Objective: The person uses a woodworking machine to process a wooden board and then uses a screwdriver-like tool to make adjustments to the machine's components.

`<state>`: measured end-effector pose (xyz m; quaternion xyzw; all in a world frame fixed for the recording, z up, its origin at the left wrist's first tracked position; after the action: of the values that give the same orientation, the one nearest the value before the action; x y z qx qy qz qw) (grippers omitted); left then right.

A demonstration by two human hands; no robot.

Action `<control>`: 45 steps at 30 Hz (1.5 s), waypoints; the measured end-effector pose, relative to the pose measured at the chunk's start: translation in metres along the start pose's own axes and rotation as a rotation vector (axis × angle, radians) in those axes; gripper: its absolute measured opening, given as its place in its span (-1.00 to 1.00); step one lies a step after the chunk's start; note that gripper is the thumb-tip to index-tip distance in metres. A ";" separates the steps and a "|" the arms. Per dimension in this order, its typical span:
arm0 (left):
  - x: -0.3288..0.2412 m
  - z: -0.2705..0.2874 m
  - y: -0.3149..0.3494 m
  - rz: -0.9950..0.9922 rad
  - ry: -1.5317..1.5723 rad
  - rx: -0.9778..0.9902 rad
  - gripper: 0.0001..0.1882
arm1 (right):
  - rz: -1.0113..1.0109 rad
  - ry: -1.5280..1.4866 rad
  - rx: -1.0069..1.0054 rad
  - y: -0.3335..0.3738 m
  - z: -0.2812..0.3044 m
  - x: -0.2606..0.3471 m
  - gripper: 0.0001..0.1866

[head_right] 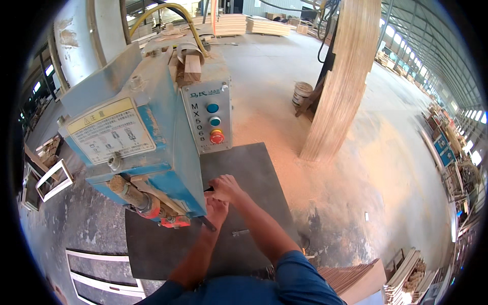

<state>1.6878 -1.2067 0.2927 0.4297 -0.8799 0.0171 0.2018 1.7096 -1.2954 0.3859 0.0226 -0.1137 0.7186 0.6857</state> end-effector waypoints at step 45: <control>-0.034 -0.008 0.082 -0.032 -0.672 -0.281 -0.60 | -0.574 -0.256 -0.078 0.148 -0.040 0.091 -0.64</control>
<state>1.6459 -1.1280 0.2990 0.3931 -0.8841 -0.2493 -0.0413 1.5622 -1.2032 0.3449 0.1177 -0.2158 0.4821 0.8409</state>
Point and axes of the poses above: each hand's wrist, its own y-axis away from the middle knuckle, its own z-axis out of the back of the hand, x = y × z, the point moved 4 cm from there along -y, towards the middle knuckle, and after that the axes turned 13 degrees about y, right-handed, at the moved point
